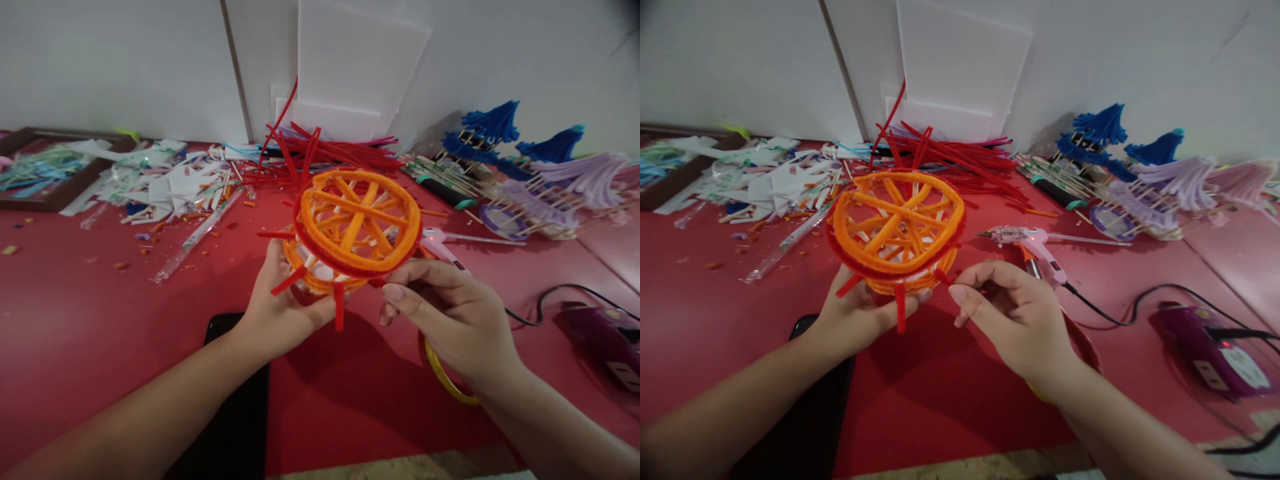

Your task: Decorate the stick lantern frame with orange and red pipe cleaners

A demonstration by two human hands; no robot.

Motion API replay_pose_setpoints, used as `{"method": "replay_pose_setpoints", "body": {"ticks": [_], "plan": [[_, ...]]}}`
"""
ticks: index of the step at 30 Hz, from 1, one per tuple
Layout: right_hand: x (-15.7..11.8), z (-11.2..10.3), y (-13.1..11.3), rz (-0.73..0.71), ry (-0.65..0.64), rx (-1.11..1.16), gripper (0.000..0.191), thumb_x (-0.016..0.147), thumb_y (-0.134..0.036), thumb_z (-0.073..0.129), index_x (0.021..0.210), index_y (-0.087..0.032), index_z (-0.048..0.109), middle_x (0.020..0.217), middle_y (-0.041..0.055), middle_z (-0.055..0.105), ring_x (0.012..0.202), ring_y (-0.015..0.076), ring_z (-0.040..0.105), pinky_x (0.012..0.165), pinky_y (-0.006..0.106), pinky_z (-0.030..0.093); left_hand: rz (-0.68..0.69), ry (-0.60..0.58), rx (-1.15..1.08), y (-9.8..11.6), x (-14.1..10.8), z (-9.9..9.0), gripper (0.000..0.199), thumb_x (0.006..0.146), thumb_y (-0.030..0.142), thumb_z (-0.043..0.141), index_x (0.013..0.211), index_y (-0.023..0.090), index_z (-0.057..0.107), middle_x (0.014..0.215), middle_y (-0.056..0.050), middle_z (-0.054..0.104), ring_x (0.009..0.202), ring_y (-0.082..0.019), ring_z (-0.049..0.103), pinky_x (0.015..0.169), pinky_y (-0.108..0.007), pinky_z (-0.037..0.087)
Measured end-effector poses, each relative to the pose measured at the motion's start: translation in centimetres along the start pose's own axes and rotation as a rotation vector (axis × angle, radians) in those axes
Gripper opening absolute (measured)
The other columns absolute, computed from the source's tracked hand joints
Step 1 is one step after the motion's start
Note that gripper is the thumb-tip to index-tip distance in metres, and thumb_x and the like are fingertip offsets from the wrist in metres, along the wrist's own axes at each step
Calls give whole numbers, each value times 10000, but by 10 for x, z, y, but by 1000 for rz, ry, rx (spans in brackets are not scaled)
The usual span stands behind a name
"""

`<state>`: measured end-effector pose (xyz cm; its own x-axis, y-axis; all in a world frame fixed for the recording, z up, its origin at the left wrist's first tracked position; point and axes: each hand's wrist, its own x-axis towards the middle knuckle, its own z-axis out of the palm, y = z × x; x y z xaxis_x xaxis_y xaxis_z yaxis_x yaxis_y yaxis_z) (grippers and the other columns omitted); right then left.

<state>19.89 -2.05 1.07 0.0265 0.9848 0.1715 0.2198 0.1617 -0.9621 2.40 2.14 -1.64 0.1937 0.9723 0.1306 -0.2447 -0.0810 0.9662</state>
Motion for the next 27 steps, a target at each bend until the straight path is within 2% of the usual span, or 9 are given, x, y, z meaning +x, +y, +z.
{"method": "replay_pose_setpoints", "body": {"ticks": [7, 14, 19, 22, 27], "plan": [[1, 1, -1, 6, 5, 2, 75, 776, -214, 671, 720, -199, 624, 590, -35, 633, 465, 82, 617, 448, 165, 505, -44, -1, -1, 2, -1, 0, 647, 505, 3, 820, 955, 257, 429, 1051, -34, 690, 987, -270, 699, 821, -337, 607], [1, 0, -2, 14, 2, -11, 68, 766, -205, 673, 714, -197, 629, 580, -34, 633, 459, 88, 621, 443, 166, 513, -87, -21, -21, 4, 0, 2, 655, 521, 20, 823, 977, 254, 417, 1081, -48, 672, 999, -280, 690, 877, -412, 586], [1, 0, -3, 40, 2, 3, 92, 756, -225, 693, 700, -197, 626, 583, -30, 633, 441, 90, 607, 417, 173, 496, -96, -15, 8, 2, -1, 0, 642, 511, 63, 835, 978, 259, 441, 1077, -38, 670, 1014, -286, 681, 886, -412, 575], [0, -1, -2, 79, -22, 87, 119, 760, -234, 705, 683, -196, 621, 592, -30, 621, 463, 90, 604, 448, 186, 509, -100, -20, 60, 4, -1, -2, 652, 509, 70, 832, 1004, 260, 452, 1077, -46, 678, 998, -289, 683, 882, -418, 572], [-4, -3, 8, 246, -131, 333, 183, 794, -382, 693, 779, -201, 674, 654, -10, 632, 512, 96, 586, 467, 216, 512, -132, -32, 179, 11, -2, -2, 635, 523, 103, 817, 1014, 237, 439, 1068, -70, 666, 979, -300, 681, 869, -440, 572]]}}
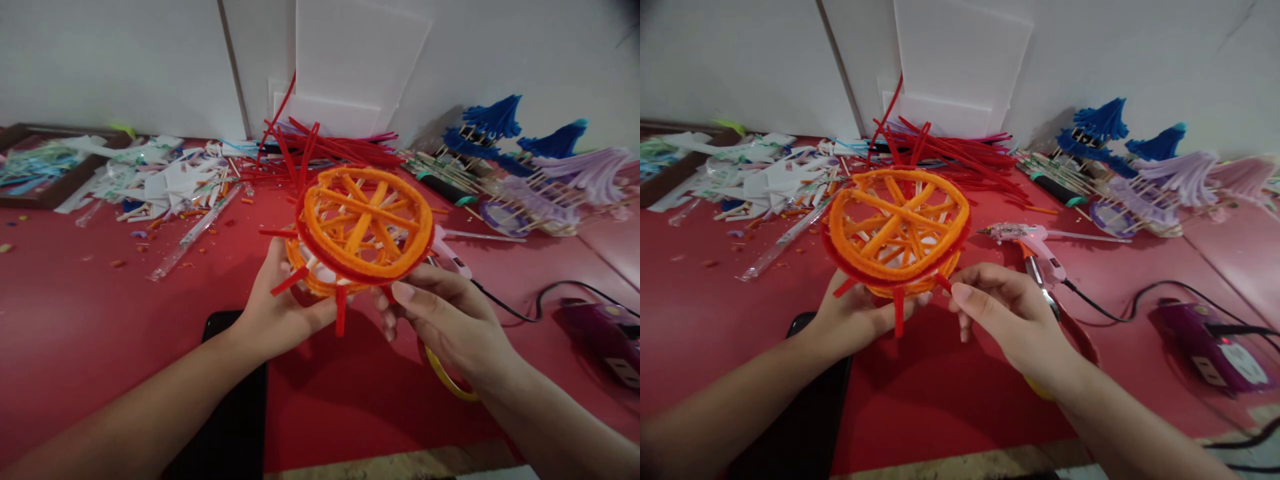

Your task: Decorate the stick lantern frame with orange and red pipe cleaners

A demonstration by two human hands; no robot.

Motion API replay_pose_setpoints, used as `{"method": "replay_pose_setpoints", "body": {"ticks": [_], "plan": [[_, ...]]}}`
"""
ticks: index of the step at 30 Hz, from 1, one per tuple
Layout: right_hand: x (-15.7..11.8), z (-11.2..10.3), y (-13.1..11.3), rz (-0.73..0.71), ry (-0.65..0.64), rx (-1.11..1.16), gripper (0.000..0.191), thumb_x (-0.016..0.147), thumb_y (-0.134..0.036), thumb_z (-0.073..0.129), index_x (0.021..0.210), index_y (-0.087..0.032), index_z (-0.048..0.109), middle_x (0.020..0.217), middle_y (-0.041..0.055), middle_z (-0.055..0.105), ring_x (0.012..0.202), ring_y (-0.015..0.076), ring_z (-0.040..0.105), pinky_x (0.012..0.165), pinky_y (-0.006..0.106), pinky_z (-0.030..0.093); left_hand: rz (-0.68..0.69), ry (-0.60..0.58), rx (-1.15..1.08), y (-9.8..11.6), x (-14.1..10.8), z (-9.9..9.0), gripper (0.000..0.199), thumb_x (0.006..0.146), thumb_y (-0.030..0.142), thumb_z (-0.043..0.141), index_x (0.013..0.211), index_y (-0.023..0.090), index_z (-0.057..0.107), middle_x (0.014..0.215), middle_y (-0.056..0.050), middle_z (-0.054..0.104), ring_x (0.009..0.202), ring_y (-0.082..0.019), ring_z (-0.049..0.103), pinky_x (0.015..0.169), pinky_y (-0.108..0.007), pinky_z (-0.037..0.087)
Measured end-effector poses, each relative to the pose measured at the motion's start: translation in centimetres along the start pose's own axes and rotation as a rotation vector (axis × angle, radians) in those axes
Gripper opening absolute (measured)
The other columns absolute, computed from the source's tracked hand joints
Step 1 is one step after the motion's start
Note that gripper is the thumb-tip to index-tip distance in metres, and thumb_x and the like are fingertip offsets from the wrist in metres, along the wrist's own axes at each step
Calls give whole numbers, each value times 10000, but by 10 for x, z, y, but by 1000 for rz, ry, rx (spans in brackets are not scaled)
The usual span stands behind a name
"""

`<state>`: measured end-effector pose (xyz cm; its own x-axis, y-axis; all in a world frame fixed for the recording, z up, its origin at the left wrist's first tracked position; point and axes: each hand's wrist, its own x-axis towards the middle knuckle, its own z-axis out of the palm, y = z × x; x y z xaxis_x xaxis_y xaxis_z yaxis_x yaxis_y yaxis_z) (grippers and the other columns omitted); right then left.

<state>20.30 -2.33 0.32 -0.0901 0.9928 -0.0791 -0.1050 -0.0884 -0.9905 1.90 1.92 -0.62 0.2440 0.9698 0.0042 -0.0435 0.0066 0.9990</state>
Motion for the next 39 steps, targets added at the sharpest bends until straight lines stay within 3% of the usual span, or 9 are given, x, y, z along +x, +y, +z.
{"method": "replay_pose_setpoints", "body": {"ticks": [8, 22, 25, 27, 30, 33, 36, 39], "plan": [[0, -1, 1, -21, -2, -48, 184, 818, -332, 680, 706, -187, 668, 604, -16, 627, 463, 59, 541, 423, 158, 454, 42, -3, -17, 3, 1, 3, 604, 502, 105, 824, 968, 261, 474, 1034, -35, 658, 958, -288, 685, 857, -446, 580], [-1, -2, 2, -11, 25, -90, 192, 801, -345, 692, 705, -180, 670, 584, -10, 612, 470, 75, 540, 424, 180, 447, 66, -11, 36, -1, -1, -1, 570, 543, 151, 820, 998, 256, 494, 1093, -55, 643, 976, -281, 672, 902, -514, 553], [0, -2, 3, -52, 36, -43, 142, 829, -337, 654, 796, -201, 677, 647, -13, 608, 497, 81, 535, 431, 193, 453, 41, -56, 72, -1, -2, -1, 421, 590, 187, 805, 940, 233, 575, 1021, -59, 689, 1000, -289, 673, 929, -510, 539], [3, 0, 3, -114, 123, -49, 86, 817, -285, 663, 877, -224, 662, 743, -15, 613, 521, 76, 527, 433, 190, 454, 55, -88, 62, 0, -2, -2, 303, 638, 209, 785, 896, 220, 626, 966, -62, 715, 1023, -298, 671, 941, -509, 533], [7, 2, 0, -211, 193, -134, 195, 755, -198, 708, 930, -251, 642, 825, -13, 630, 646, 100, 588, 532, 204, 518, 93, -222, -25, 3, -2, -3, 287, 664, 161, 767, 926, 227, 671, 977, -63, 736, 985, -302, 693, 905, -501, 558], [9, 2, 0, -258, 105, -210, 128, 757, -214, 706, 868, -259, 662, 790, -2, 662, 713, 139, 631, 616, 251, 551, 78, -344, -121, 10, -2, -2, 283, 677, 94, 738, 922, 230, 692, 1080, -67, 721, 993, -304, 695, 867, -487, 578], [9, 0, -1, -279, 102, -284, 44, 786, -256, 681, 753, -250, 653, 731, 4, 653, 658, 144, 619, 571, 261, 533, 70, -383, -148, 10, -1, -2, 297, 687, 88, 730, 944, 228, 686, 1128, -59, 707, 1023, -294, 685, 874, -462, 582], [8, -2, -4, -274, 180, -425, 155, 803, -292, 657, 669, -222, 620, 586, -9, 580, 511, 118, 539, 444, 235, 447, 105, -318, -137, 1, 1, -4, 345, 714, 147, 739, 1034, 239, 649, 1120, -52, 712, 1055, -264, 673, 929, -413, 559]]}}
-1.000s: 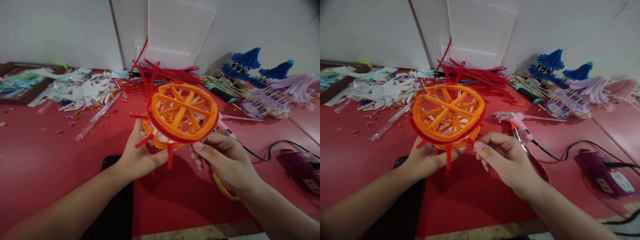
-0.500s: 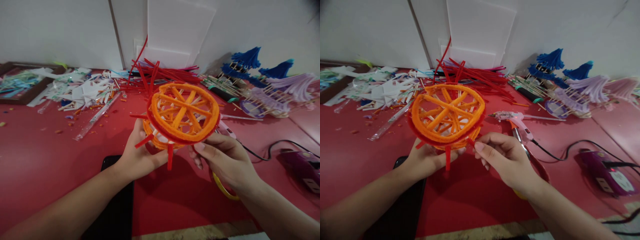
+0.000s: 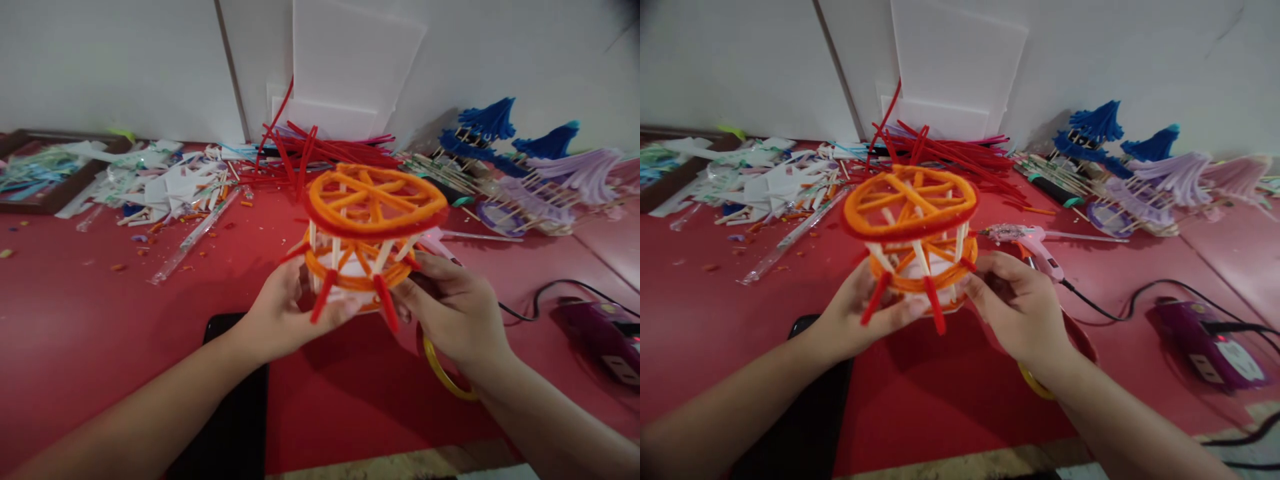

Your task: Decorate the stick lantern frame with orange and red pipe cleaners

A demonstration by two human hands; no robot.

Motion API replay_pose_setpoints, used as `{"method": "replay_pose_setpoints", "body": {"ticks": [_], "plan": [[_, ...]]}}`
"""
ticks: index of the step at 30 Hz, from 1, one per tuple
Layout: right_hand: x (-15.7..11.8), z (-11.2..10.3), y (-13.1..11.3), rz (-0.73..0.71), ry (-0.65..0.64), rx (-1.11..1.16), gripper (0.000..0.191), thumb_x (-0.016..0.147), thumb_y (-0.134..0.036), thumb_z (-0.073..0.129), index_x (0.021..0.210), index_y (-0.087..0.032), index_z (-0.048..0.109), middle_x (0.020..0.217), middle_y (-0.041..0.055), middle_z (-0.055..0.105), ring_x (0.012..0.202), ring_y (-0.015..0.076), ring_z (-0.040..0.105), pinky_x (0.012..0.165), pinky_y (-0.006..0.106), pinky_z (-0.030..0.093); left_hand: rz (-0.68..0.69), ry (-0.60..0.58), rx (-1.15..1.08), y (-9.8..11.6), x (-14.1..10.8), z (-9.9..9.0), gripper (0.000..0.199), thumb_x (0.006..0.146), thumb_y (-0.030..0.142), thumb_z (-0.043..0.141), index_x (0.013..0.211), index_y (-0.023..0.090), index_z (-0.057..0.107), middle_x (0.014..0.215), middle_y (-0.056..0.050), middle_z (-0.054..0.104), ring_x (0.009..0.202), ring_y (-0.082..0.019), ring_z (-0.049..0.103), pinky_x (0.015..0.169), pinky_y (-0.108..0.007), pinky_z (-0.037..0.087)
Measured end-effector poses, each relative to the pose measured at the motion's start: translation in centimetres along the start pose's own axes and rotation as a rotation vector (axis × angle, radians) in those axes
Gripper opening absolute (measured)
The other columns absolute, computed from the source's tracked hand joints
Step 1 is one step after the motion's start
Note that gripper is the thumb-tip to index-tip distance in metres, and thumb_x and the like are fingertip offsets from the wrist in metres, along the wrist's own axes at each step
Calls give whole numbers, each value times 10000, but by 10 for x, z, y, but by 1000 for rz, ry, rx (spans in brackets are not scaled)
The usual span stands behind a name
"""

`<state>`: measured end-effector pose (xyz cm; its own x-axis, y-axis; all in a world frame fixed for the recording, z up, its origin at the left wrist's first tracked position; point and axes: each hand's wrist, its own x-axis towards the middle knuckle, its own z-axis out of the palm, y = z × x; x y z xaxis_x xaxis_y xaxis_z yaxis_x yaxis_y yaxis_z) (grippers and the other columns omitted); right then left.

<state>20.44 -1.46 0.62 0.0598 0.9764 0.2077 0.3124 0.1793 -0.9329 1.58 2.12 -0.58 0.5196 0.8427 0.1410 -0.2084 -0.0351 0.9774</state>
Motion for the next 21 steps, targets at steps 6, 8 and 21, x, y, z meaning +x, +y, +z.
{"method": "replay_pose_setpoints", "body": {"ticks": [6, 8, 21], "plan": [[-4, -1, -6, -199, -179, -218, 103, 843, -197, 606, 898, -224, 689, 788, 21, 668, 676, 131, 620, 612, 252, 501, 15, 94, -37, -17, 0, -4, 598, 644, 141, 813, 1156, 278, 536, 1228, -49, 658, 1115, -251, 645, 956, -386, 545], [-6, -3, -7, -253, -262, -195, 175, 844, -153, 585, 956, -243, 686, 853, 24, 681, 723, 137, 637, 642, 259, 509, 1, 120, -74, -18, -1, -4, 581, 659, 132, 805, 1149, 277, 529, 1185, -42, 683, 1052, -236, 678, 927, -375, 563], [39, -78, 46, 192, -80, -987, 333, 854, -454, 498, 610, -229, 478, 566, 36, 545, 521, 170, 480, 529, 310, 294, 49, 220, -28, -12, -2, -7, 525, 649, 176, 817, 1105, 262, 571, 1117, -42, 713, 1022, -254, 687, 920, -401, 572]]}}
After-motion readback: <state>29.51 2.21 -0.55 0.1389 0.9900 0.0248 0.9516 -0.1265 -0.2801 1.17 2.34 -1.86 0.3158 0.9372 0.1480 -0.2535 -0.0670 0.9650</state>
